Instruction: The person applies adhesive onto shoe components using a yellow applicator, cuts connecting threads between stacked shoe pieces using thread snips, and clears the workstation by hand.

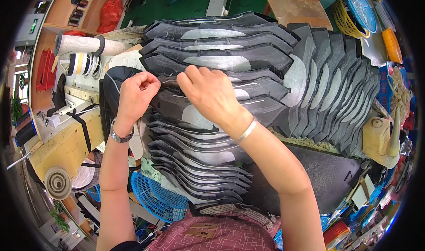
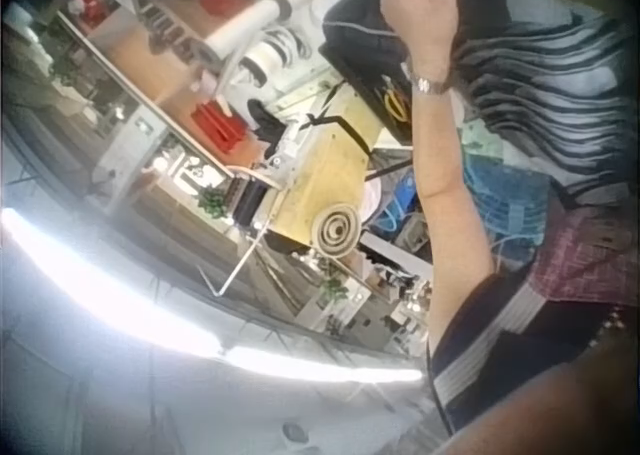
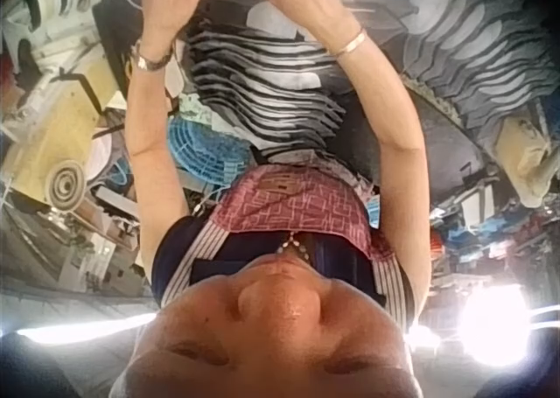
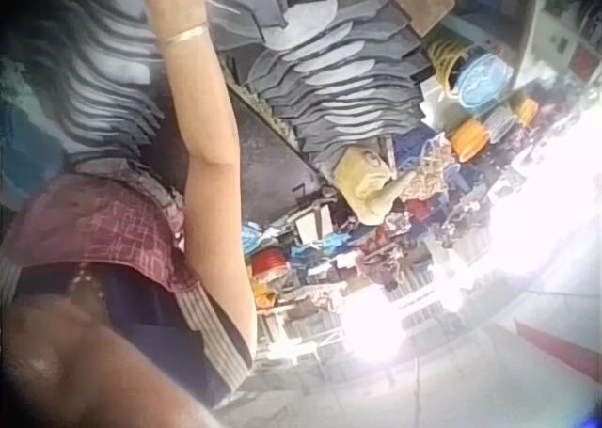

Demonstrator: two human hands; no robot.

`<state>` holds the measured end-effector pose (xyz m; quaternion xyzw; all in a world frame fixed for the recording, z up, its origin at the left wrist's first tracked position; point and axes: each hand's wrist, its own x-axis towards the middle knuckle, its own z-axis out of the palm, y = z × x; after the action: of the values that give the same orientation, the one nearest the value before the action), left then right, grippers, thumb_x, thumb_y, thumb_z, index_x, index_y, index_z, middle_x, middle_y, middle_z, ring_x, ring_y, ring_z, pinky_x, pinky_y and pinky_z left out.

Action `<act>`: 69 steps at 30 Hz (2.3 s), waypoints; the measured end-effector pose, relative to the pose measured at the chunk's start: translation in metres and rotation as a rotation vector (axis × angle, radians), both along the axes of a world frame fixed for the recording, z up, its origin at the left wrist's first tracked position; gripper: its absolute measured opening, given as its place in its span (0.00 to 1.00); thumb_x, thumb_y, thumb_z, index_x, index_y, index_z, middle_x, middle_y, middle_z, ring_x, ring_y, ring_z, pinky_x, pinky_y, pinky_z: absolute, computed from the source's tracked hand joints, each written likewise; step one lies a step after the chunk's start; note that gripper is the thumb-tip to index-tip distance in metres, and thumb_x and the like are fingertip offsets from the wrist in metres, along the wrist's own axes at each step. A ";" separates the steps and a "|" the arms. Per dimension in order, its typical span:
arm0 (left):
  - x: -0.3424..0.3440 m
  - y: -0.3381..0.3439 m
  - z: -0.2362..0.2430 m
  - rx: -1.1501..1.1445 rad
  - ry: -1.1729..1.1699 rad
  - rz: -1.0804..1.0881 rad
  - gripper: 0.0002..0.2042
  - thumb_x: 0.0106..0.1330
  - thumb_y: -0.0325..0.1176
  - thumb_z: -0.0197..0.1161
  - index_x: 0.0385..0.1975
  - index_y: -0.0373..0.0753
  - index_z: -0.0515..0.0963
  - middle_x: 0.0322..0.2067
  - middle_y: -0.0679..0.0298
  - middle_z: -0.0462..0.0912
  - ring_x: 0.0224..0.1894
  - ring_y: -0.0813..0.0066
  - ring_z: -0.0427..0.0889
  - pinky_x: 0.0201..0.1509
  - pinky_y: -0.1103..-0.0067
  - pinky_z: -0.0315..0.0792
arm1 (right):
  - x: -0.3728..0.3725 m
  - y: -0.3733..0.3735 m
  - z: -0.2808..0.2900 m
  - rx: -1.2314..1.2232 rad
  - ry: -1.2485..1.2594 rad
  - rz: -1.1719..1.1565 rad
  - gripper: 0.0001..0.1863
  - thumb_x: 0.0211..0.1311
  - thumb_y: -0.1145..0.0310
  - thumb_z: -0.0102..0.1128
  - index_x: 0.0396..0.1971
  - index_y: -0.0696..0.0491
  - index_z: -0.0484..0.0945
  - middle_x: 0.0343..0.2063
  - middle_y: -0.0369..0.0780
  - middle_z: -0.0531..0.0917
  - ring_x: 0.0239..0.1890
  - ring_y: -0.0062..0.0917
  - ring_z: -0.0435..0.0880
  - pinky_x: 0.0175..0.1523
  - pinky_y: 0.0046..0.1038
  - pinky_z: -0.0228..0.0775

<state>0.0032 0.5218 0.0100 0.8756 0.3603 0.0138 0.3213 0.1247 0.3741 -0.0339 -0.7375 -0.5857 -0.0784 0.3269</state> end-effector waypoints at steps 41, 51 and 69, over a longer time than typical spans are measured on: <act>0.036 0.014 -0.018 0.068 -0.153 -0.050 0.06 0.53 0.32 0.66 0.24 0.37 0.78 0.21 0.71 0.75 0.22 0.85 0.72 0.24 0.85 0.64 | 0.039 -0.076 -0.026 -0.127 0.167 -0.654 0.12 0.46 0.66 0.68 0.26 0.53 0.73 0.24 0.38 0.76 0.22 0.35 0.77 0.26 0.32 0.67; 0.042 0.016 -0.003 0.380 0.022 -0.151 0.10 0.51 0.38 0.66 0.24 0.39 0.77 0.17 0.67 0.75 0.21 0.75 0.75 0.26 0.79 0.68 | 0.027 -0.013 0.006 -0.021 0.277 -0.223 0.15 0.46 0.62 0.66 0.31 0.51 0.72 0.25 0.37 0.75 0.23 0.31 0.78 0.24 0.29 0.68; 0.019 0.015 0.033 -0.139 -0.251 -0.218 0.07 0.52 0.30 0.67 0.28 0.36 0.79 0.27 0.67 0.79 0.32 0.82 0.75 0.44 0.80 0.67 | 0.013 0.026 0.023 -0.007 1.066 -0.128 0.19 0.46 0.61 0.69 0.32 0.59 0.76 0.20 0.37 0.76 0.20 0.21 0.72 0.27 0.24 0.65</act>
<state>0.0222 0.5369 0.0430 0.8766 0.2203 0.0629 0.4231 0.1373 0.4000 -0.0109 -0.7104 -0.2928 0.2890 0.5711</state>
